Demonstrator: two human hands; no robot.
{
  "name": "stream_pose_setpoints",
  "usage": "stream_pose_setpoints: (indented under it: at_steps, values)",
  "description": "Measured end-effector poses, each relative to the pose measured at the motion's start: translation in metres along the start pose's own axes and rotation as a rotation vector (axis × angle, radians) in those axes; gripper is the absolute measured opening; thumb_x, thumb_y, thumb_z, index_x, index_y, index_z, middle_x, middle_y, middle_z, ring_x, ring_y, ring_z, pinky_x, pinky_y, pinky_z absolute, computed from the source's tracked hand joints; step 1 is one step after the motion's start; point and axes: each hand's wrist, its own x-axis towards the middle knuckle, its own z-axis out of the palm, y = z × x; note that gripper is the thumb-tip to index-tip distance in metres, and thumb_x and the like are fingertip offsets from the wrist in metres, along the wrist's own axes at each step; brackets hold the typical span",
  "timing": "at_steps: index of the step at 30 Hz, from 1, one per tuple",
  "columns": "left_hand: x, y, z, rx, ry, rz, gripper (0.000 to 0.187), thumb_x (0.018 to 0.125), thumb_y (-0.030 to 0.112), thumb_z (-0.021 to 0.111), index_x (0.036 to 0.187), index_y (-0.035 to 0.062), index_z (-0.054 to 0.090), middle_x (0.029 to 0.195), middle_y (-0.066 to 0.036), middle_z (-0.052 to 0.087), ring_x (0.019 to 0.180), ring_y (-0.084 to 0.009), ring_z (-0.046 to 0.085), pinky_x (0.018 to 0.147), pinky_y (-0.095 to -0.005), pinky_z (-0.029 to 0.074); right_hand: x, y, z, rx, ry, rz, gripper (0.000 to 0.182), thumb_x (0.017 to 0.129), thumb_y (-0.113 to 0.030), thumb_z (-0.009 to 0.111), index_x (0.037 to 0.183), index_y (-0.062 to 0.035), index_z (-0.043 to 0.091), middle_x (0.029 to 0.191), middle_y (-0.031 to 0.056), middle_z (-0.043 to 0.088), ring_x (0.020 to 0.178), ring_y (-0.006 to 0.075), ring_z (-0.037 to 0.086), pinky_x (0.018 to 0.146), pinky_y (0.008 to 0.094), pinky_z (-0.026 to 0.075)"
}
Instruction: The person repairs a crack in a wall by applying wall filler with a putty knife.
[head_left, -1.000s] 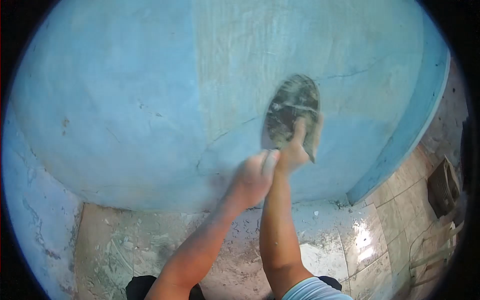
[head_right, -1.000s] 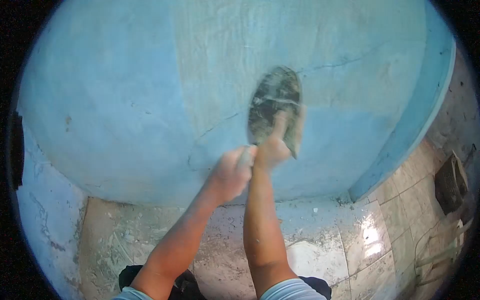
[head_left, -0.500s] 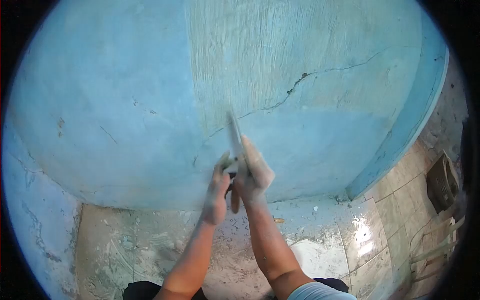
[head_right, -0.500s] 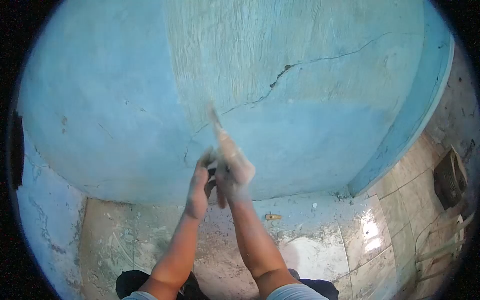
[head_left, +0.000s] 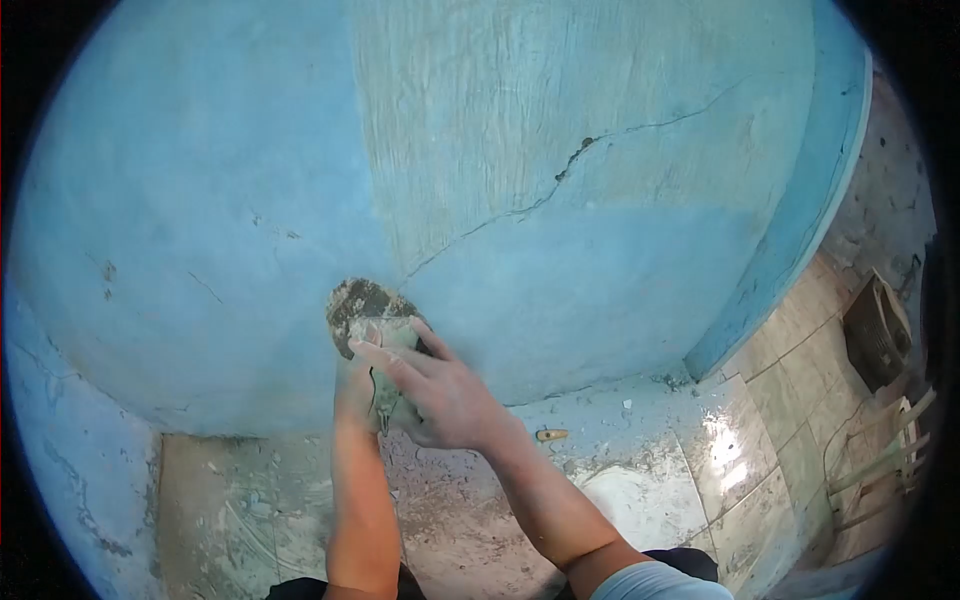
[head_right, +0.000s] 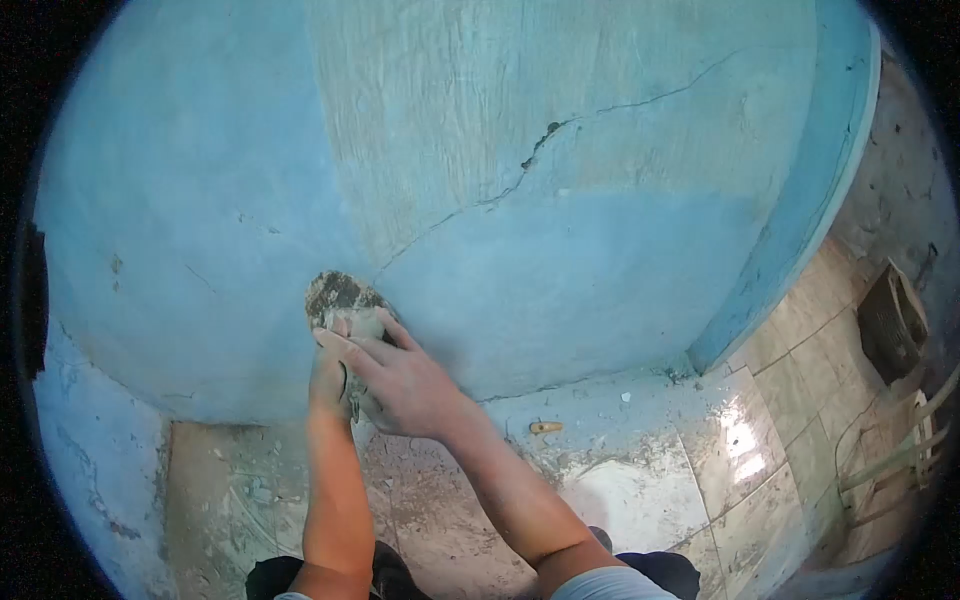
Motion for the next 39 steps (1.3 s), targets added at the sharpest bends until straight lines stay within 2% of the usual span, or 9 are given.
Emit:
stream_pose_setpoints:
  at_steps: [3,6,12,16,22,23,29,35,39]
  values:
    - [0.010,-0.006,-0.008,-0.007,0.026,-0.100,0.048,0.102,0.036,0.076,0.131,-0.0014,0.067,0.113,-0.010,0.075,0.095,-0.0212,0.074,0.080,-0.0356,0.060,-0.003,0.019,0.010,-0.213,0.332,-0.220,0.088,0.080,-0.004,0.077,0.161,-0.0080,0.042,0.142,0.0179,0.065,0.129,0.0331,0.068,0.123,0.0536,0.042]
    - [-0.005,0.013,0.018,0.098,0.130,0.014,0.043,0.099,0.028,0.079,0.129,-0.0015,0.068,0.111,-0.010,0.075,0.094,-0.0204,0.074,0.079,-0.0346,0.059,-0.006,0.004,0.013,-0.180,0.660,-0.015,0.082,0.088,-0.011,0.081,0.159,-0.0036,0.042,0.134,0.0236,0.068,0.121,0.0351,0.071,0.110,0.0501,0.053]
    - [0.011,0.004,0.023,0.094,0.298,0.101,0.047,0.097,0.029,0.082,0.131,-0.0007,0.067,0.116,-0.011,0.074,0.099,-0.0182,0.070,0.085,-0.0346,0.056,-0.022,0.005,0.023,0.319,0.143,0.495,0.073,0.104,-0.044,0.069,0.154,0.0052,0.046,0.110,0.0347,0.070,0.107,0.0469,0.072,0.083,0.0522,0.058]
    - [0.006,-0.020,0.039,0.214,0.222,0.199,0.045,0.099,0.031,0.080,0.130,0.0007,0.066,0.120,-0.011,0.072,0.103,-0.0173,0.067,0.092,-0.0348,0.053,-0.042,0.012,0.061,0.365,0.283,0.553,0.049,0.110,-0.035,0.056,0.139,0.0047,0.056,0.097,0.0277,0.073,0.094,0.0515,0.071,0.084,0.0568,0.053]
    - [0.002,-0.034,0.039,0.216,0.142,0.141,0.046,0.099,0.029,0.080,0.132,0.0003,0.066,0.125,-0.009,0.070,0.109,-0.0177,0.065,0.095,-0.0351,0.052,-0.050,0.052,0.051,0.483,0.248,0.478,0.038,0.112,-0.028,0.048,0.132,0.0005,0.062,0.112,0.0245,0.073,0.099,0.0460,0.069,0.087,0.0503,0.053]
    - [0.003,-0.035,0.041,0.154,0.147,0.113,0.045,0.099,0.028,0.080,0.132,0.0002,0.066,0.124,-0.009,0.071,0.109,-0.0176,0.065,0.095,-0.0351,0.052,-0.053,0.063,0.071,0.434,0.412,0.337,0.035,0.112,-0.025,0.047,0.132,-0.0003,0.061,0.106,0.0223,0.073,0.091,0.0400,0.069,0.080,0.0467,0.052]
    - [0.018,-0.062,0.030,0.120,0.130,0.203,0.041,0.100,0.024,0.078,0.130,-0.0004,0.066,0.122,-0.007,0.071,0.108,-0.0163,0.064,0.093,-0.0340,0.052,-0.093,0.065,0.129,0.562,0.537,0.601,0.025,0.114,-0.024,0.049,0.119,-0.0017,0.059,0.080,0.0084,0.062,0.066,0.0222,0.054,0.061,0.0386,0.045]
    - [0.021,-0.073,0.031,0.111,0.195,0.210,0.037,0.100,0.024,0.078,0.126,-0.0010,0.069,0.119,-0.007,0.071,0.103,-0.0163,0.065,0.089,-0.0349,0.052,-0.101,0.079,0.138,0.532,0.548,0.654,0.024,0.114,-0.024,0.052,0.105,-0.0020,0.057,0.069,0.0060,0.052,0.062,0.0129,0.048,0.057,0.0357,0.040]
    - [0.028,-0.026,0.053,-0.028,0.117,0.095,0.037,0.099,0.023,0.079,0.125,-0.0018,0.069,0.117,-0.007,0.071,0.102,-0.0165,0.065,0.088,-0.0353,0.052,-0.073,0.062,0.111,0.423,0.575,0.637,0.022,0.112,-0.022,0.054,0.108,-0.0013,0.060,0.070,0.0163,0.055,0.059,0.0272,0.053,0.060,0.0395,0.046]
